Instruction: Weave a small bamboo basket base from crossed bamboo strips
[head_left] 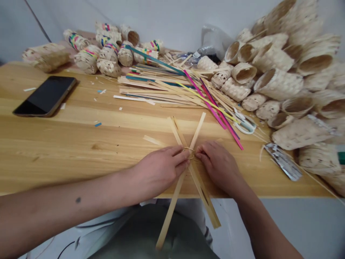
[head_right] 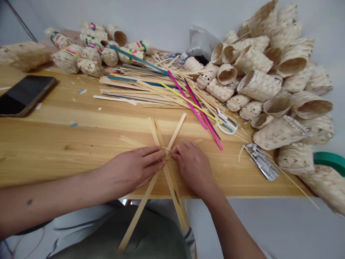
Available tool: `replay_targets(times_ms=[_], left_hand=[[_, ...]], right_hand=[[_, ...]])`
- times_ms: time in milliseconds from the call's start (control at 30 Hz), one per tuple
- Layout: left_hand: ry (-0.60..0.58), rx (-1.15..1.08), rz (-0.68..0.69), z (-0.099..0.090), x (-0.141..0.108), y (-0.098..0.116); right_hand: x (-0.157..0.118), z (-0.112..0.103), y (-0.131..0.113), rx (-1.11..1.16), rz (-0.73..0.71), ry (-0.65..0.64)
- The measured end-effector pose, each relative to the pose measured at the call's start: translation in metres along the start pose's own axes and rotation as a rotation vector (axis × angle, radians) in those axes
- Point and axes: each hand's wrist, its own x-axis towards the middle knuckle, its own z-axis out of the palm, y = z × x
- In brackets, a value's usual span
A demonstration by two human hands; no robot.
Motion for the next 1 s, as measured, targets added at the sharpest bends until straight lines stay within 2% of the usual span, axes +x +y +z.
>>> replay_targets(times_ms=[133,267,433,533,667,833,1000], left_hand=[[-0.035,0.047,0.0,-0.001,0.002,0.001],[-0.059,0.079,0.029,-0.005,0.002,0.001],[0.01,-0.154,0.065,-0.01,0.001,-0.013],[-0.023,-0.25,0.017,-0.012,0.01,-0.028],[-0.084,-0.241,-0.014,-0.01,0.031,-0.039],[-0.119,-0.183,0.042,-0.001,0.043,-0.041],[-0.032,-0.175,0.156,0.004,0.038,-0.046]], right_hand=[[-0.004,0.003,-0.004,-0.165,-0.052,0.015],[-0.013,0.008,-0.009,-0.272,-0.08,0.112],[-0.025,0.009,-0.008,-0.12,-0.117,0.189],[-0.028,0.009,-0.008,-0.06,-0.087,0.195],[-0.028,0.01,-0.009,0.004,-0.053,0.215],[-0.035,0.002,-0.003,0.022,-0.056,0.176],[-0.053,-0.017,0.015,-0.062,0.016,0.092]])
